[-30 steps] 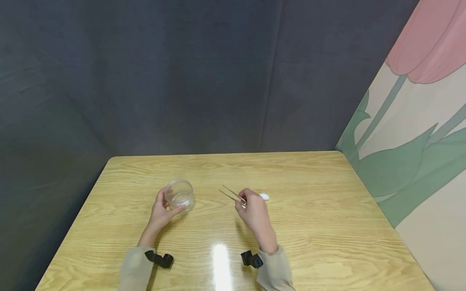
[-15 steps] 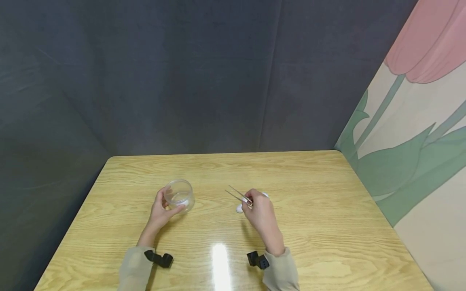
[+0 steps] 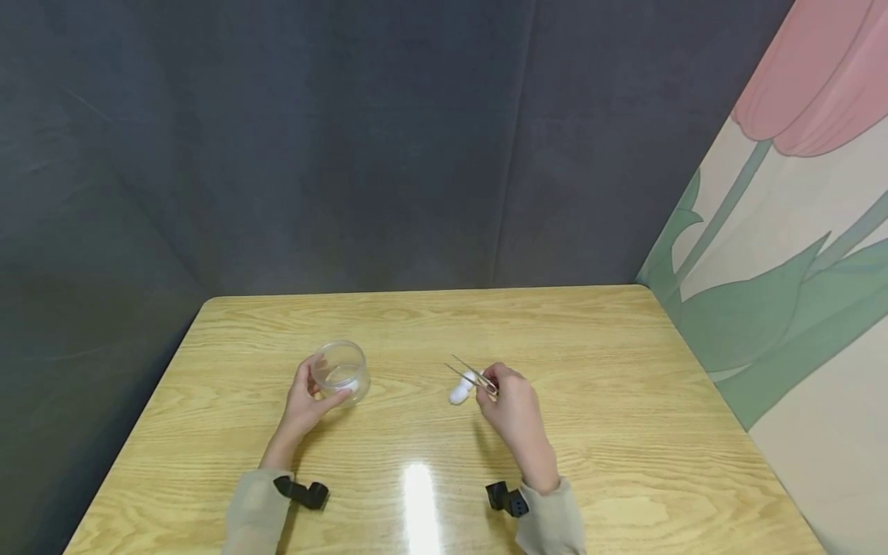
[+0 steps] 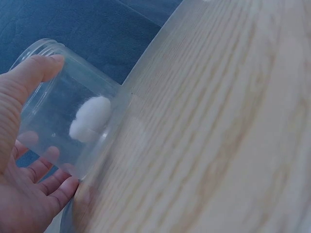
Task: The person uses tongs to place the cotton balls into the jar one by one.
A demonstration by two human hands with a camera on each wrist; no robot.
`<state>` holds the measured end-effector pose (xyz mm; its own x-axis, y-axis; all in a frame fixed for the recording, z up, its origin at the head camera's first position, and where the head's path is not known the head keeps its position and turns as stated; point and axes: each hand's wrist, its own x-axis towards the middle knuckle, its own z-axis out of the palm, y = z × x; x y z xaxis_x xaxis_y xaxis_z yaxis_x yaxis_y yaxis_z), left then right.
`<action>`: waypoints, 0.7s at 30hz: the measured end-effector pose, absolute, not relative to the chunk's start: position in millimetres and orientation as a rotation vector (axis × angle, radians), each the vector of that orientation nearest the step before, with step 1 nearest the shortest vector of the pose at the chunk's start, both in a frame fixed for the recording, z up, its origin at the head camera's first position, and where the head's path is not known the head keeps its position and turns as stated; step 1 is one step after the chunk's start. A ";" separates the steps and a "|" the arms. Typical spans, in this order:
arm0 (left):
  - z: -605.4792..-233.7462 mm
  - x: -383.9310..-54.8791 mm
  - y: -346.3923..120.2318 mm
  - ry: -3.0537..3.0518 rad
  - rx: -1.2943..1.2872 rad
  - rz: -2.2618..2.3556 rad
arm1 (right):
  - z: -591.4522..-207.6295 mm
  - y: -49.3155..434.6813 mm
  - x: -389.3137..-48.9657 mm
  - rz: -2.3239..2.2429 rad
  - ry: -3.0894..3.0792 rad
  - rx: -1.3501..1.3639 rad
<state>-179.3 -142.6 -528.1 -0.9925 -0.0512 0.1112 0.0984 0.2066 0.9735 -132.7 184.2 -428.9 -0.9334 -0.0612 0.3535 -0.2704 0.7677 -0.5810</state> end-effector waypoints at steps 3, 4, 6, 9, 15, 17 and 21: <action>-528.1 -179.1 -142.8 -2.356 -0.050 -1.893 | -429.4 187.6 -130.7 0.944 -2.660 0.239; -528.1 -179.1 -142.7 -2.354 -0.046 -1.892 | -429.7 188.8 -130.3 0.945 -2.666 0.231; -528.4 -179.4 -142.7 -2.358 -0.046 -1.880 | -430.3 191.2 -129.7 0.945 -2.670 0.218; -527.8 -179.3 -142.2 -2.363 -0.047 -1.870 | -431.4 194.8 -128.6 0.933 -2.664 0.211; -528.3 -180.1 -142.8 -2.357 -0.041 -1.888 | -433.7 200.6 -127.1 0.910 -2.654 0.215; -528.5 -180.5 -143.3 -2.355 -0.038 -1.898 | -433.9 202.1 -126.1 0.907 -2.658 0.212; -528.9 -180.3 -144.1 -2.358 -0.043 -1.906 | -435.9 206.5 -124.2 0.902 -2.682 0.203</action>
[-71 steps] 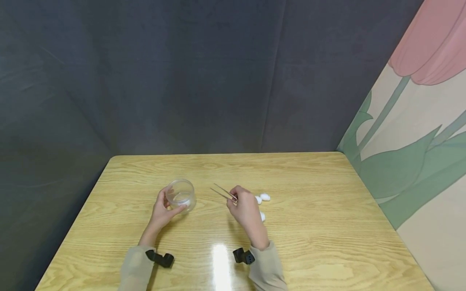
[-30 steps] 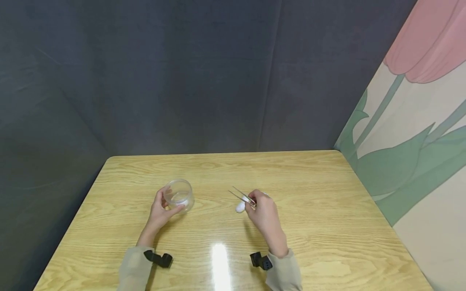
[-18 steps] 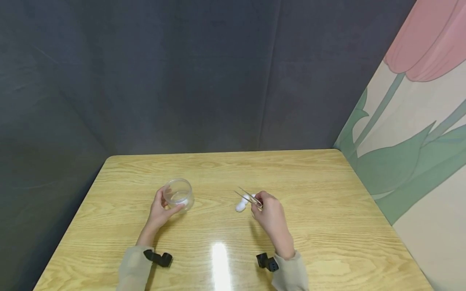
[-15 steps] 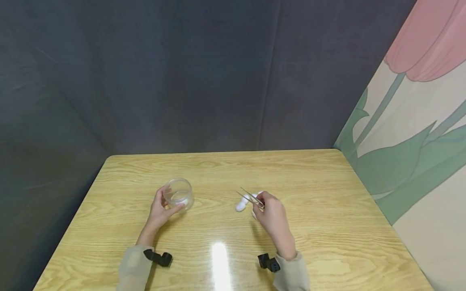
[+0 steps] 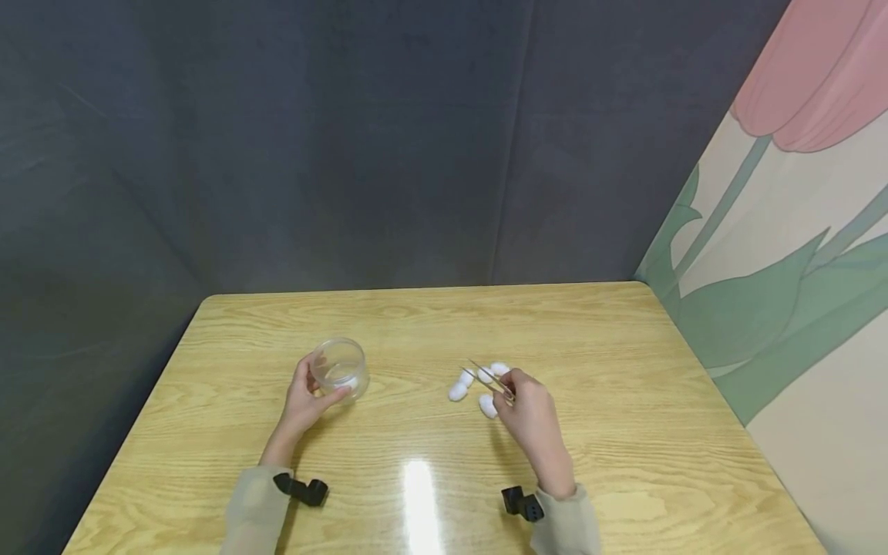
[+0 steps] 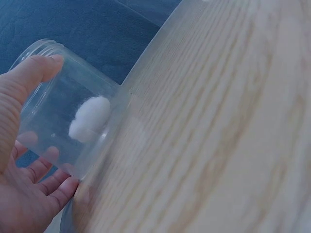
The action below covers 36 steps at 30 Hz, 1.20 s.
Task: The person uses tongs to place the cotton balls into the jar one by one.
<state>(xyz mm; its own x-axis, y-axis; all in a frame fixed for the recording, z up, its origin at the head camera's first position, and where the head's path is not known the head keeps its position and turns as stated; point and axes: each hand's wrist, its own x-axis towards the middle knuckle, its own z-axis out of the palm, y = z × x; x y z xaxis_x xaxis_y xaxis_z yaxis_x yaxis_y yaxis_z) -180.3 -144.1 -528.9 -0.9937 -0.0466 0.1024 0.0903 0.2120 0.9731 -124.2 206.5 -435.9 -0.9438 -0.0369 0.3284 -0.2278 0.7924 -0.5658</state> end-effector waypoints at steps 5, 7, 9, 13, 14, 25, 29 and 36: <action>-527.9 -180.2 -144.1 -2.366 -0.041 -1.904 | -438.3 212.5 -120.9 0.904 -2.721 0.173; -527.3 -179.9 -144.1 -2.371 -0.041 -1.898 | -438.9 214.6 -119.3 0.902 -2.734 0.163; -526.9 -179.9 -143.9 -2.373 -0.044 -1.893 | -439.4 216.3 -117.7 0.899 -2.748 0.153; -526.6 -179.6 -143.5 -2.371 -0.041 -1.892 | -441.0 219.0 -114.7 0.899 -2.786 0.129; -526.5 -179.5 -143.4 -2.368 -0.038 -1.895 | -441.5 219.5 -114.0 0.898 -2.796 0.123; -527.1 -179.1 -144.0 -2.365 -0.042 -1.907 | -457.3 228.6 -110.4 0.932 -2.910 0.052; -527.1 -179.0 -144.1 -2.369 -0.044 -1.908 | -462.6 230.9 -110.0 0.942 -2.913 0.047; -526.8 -178.6 -143.8 -2.371 -0.042 -1.907 | -466.9 233.3 -108.6 0.934 -2.914 0.058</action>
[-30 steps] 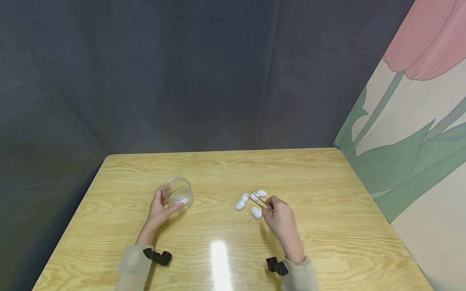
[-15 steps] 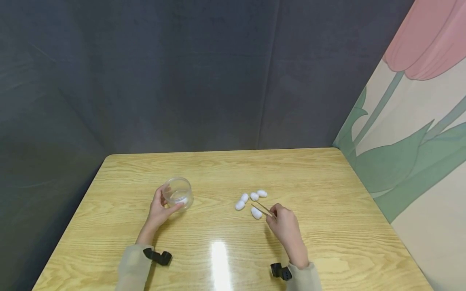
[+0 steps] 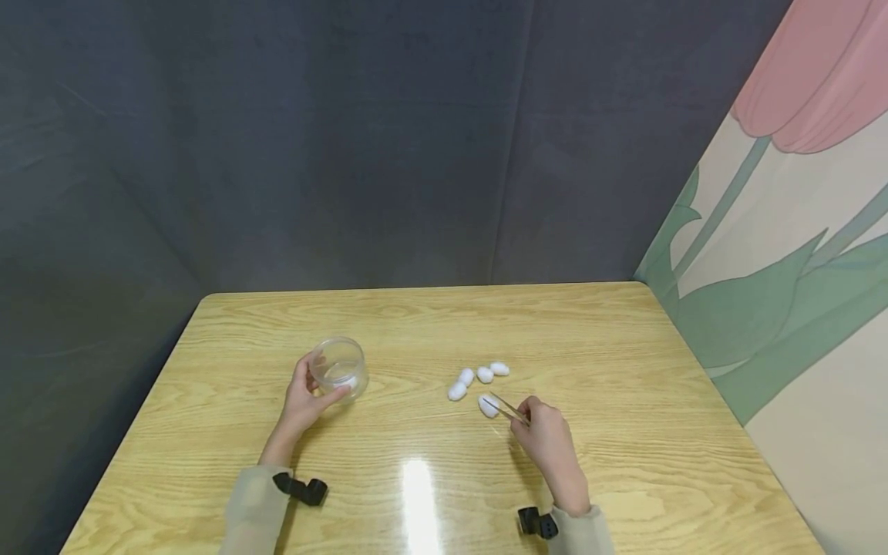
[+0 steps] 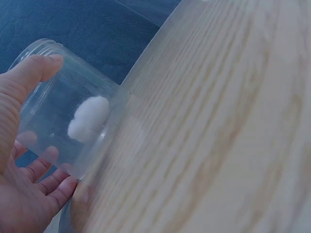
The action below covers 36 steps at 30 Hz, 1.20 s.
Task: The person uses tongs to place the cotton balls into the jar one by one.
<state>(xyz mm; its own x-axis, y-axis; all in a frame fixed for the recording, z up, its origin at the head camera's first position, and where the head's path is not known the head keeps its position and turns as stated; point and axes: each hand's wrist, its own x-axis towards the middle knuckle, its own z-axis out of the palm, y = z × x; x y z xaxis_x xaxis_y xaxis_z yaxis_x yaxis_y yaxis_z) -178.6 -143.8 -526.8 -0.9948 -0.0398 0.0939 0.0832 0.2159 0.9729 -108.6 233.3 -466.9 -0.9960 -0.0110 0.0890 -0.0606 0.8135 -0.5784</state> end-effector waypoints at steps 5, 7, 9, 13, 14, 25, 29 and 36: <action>-526.7 -178.3 -143.6 -2.370 -0.045 -1.909 | -469.9 234.0 -108.6 0.919 -2.923 0.057; -526.6 -178.3 -143.7 -2.370 -0.046 -1.905 | -470.4 234.0 -108.4 0.914 -2.931 0.050; -526.7 -178.3 -143.8 -2.372 -0.048 -1.900 | -470.8 234.1 -108.1 0.915 -2.942 0.043; -526.9 -177.9 -144.0 -2.370 -0.049 -1.898 | -471.0 234.1 -107.4 0.916 -2.959 0.048; -526.8 -177.8 -144.0 -2.368 -0.049 -1.899 | -470.9 234.0 -107.1 0.917 -2.962 0.049; -526.8 -178.9 -143.3 -2.356 -0.046 -1.905 | -473.2 231.9 -105.3 0.882 -2.963 0.072; -526.1 -178.4 -143.0 -2.354 -0.043 -1.907 | -475.1 230.9 -105.4 0.828 -2.936 0.099; -526.8 -178.6 -142.8 -2.353 -0.049 -1.899 | -475.9 229.6 -105.0 0.764 -2.900 0.119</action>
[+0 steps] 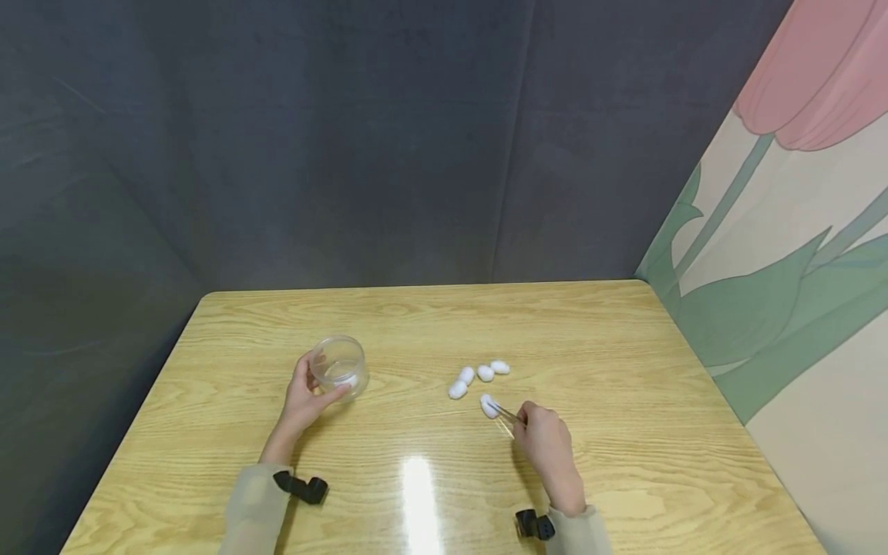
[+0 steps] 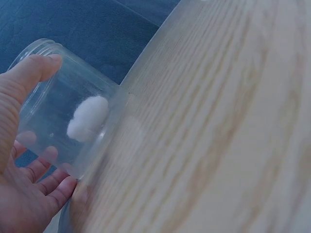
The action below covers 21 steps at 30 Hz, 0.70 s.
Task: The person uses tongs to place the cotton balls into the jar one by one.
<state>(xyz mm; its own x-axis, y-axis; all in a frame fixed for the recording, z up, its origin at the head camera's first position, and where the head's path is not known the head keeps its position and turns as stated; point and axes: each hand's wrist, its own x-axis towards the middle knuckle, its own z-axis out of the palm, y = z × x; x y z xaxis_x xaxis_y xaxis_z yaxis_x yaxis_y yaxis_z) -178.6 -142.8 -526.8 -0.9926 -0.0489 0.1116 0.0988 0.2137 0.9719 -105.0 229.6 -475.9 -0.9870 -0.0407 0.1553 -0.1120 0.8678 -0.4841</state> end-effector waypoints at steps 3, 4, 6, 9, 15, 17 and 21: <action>-526.4 -178.7 -142.5 -2.353 -0.040 -1.899 | -475.0 229.8 -104.5 0.758 -2.882 0.128; -526.6 -178.9 -142.6 -2.357 -0.039 -1.896 | -474.8 230.0 -104.4 0.752 -2.876 0.131; -526.5 -179.1 -142.6 -2.366 -0.036 -1.890 | -474.1 230.4 -104.1 0.748 -2.860 0.135; -526.5 -178.9 -142.9 -2.375 -0.033 -1.885 | -472.7 231.0 -104.1 0.749 -2.842 0.134; -527.3 -178.4 -142.8 -2.356 -0.033 -1.898 | -468.4 230.8 -103.2 0.768 -2.815 0.150; -527.4 -178.3 -142.6 -2.350 -0.035 -1.901 | -465.8 230.1 -102.7 0.768 -2.799 0.163; -527.3 -178.8 -142.5 -2.338 -0.043 -1.905 | -459.4 228.3 -102.7 0.770 -2.770 0.174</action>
<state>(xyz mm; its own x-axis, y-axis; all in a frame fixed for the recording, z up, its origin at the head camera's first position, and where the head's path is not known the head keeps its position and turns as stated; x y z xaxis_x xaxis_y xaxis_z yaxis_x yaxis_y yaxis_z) -178.8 -142.5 -527.3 -0.9917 -0.0570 0.1149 0.1010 0.2046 0.9736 -102.7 228.3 -459.4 -0.9589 -0.0451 0.2800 -0.1831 0.8525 -0.4897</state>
